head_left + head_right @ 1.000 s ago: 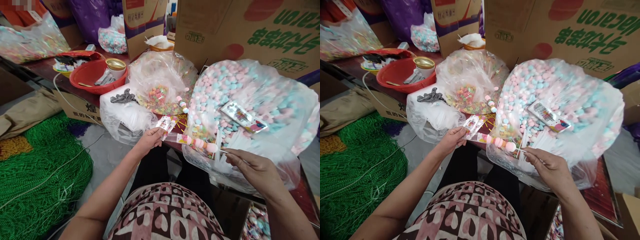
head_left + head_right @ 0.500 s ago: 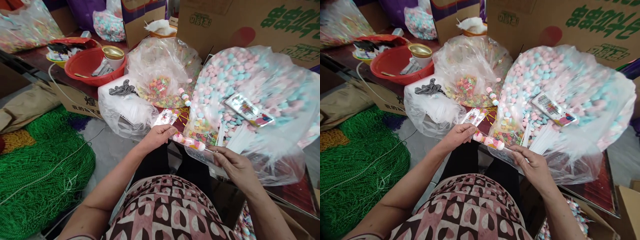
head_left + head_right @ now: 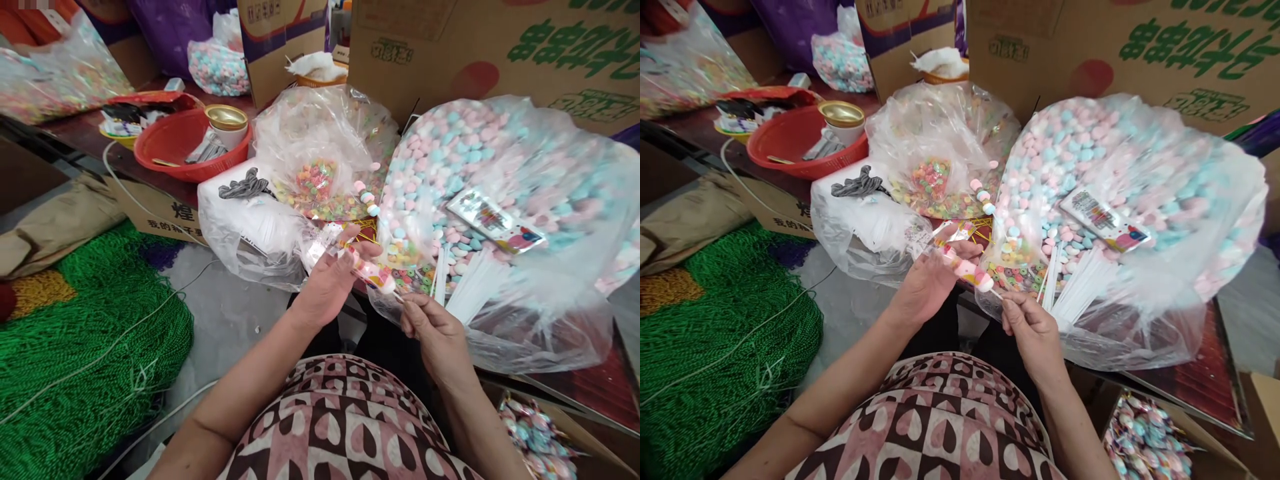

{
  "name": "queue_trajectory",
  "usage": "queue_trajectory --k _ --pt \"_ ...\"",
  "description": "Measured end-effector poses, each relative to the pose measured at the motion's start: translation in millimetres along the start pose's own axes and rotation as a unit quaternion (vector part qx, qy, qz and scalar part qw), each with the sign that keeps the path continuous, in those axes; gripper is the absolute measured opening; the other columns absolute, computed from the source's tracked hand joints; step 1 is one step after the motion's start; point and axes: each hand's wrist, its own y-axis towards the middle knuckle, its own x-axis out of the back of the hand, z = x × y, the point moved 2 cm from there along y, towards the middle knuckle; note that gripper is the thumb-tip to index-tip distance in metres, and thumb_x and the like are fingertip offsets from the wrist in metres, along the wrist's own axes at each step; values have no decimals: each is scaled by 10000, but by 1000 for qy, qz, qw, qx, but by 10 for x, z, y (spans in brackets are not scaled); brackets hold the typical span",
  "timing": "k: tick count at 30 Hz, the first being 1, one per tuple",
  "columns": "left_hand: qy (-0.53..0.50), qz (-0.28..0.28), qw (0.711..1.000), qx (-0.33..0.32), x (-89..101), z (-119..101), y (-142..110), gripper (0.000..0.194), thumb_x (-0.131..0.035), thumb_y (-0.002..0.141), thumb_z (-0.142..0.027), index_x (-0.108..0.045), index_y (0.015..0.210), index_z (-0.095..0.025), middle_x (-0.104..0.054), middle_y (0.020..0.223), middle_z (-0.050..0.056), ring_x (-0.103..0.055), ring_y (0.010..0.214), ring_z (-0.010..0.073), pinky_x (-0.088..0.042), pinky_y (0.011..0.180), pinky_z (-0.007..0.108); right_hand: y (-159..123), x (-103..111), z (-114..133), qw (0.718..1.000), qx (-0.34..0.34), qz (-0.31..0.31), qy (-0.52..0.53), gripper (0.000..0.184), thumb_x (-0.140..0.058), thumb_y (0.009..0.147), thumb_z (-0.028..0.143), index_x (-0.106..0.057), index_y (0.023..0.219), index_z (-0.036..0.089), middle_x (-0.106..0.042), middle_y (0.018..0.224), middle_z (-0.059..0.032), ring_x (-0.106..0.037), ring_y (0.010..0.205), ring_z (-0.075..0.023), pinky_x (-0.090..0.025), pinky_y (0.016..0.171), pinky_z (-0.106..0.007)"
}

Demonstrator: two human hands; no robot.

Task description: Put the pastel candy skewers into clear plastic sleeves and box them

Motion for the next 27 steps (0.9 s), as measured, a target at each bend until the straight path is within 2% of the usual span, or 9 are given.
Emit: queue_trajectory --k 4,7,10,14,17,21,24,27 --pt "1 -34 999 -9 -69 90 42 288 -760 767 -365 -636 970 -201 -660 825 3 -665 924 194 -493 867 333 -60 -92 68 999 0 37 -38 304 -624 871 477 -698 959 196 -533 546 33 -472 494 -121 -381 494 -259" --pt "21 -45 999 12 -115 176 43 258 -751 766 -381 -596 836 -188 -594 730 -20 -658 834 173 -495 785 294 -111 -190 80 999 -12 31 -37 332 -591 888 499 -702 944 192 -471 473 54 -417 434 -110 -343 450 -252" --pt "43 -47 998 25 -135 231 29 276 -731 778 -405 -568 784 -183 -569 697 -22 -650 809 164 -492 773 286 -136 -263 79 999 -36 27 -12 368 -577 892 523 -703 957 185 -448 451 66 -393 410 -101 -337 434 -244" --pt "40 -51 998 9 -109 189 65 279 -738 774 -405 -587 848 -182 -574 701 -30 -650 770 151 -489 761 282 -133 -242 89 996 -49 69 2 398 -611 864 533 -704 1015 176 -541 527 41 -472 463 -110 -402 470 -248" --pt "55 -54 997 2 -91 208 85 328 -765 743 -420 -594 898 -187 -583 682 -34 -645 740 149 -482 721 270 -136 -222 96 995 -56 82 12 353 -630 858 508 -704 960 178 -574 560 29 -491 487 -110 -410 488 -245" --pt "88 -48 993 61 -69 388 4 394 -780 719 -459 -611 953 -191 -598 670 -29 -588 650 115 -448 641 231 -142 -303 103 992 -73 88 49 360 -582 893 516 -675 979 179 -552 518 41 -462 446 -105 -381 464 -240" --pt "114 -39 988 92 -24 439 -64 464 -775 709 -508 -643 1021 -191 -636 745 -6 -586 699 116 -463 709 242 -134 -342 108 992 -66 93 45 374 -555 906 533 -654 991 183 -527 491 57 -460 428 -105 -390 467 -239" --pt "209 -23 975 69 38 378 -66 433 -743 728 -541 -683 950 -174 -658 818 16 -584 791 140 -454 779 257 -124 -325 112 993 -59 97 13 374 -537 913 543 -637 972 187 -506 468 67 -457 412 -107 -391 463 -240"
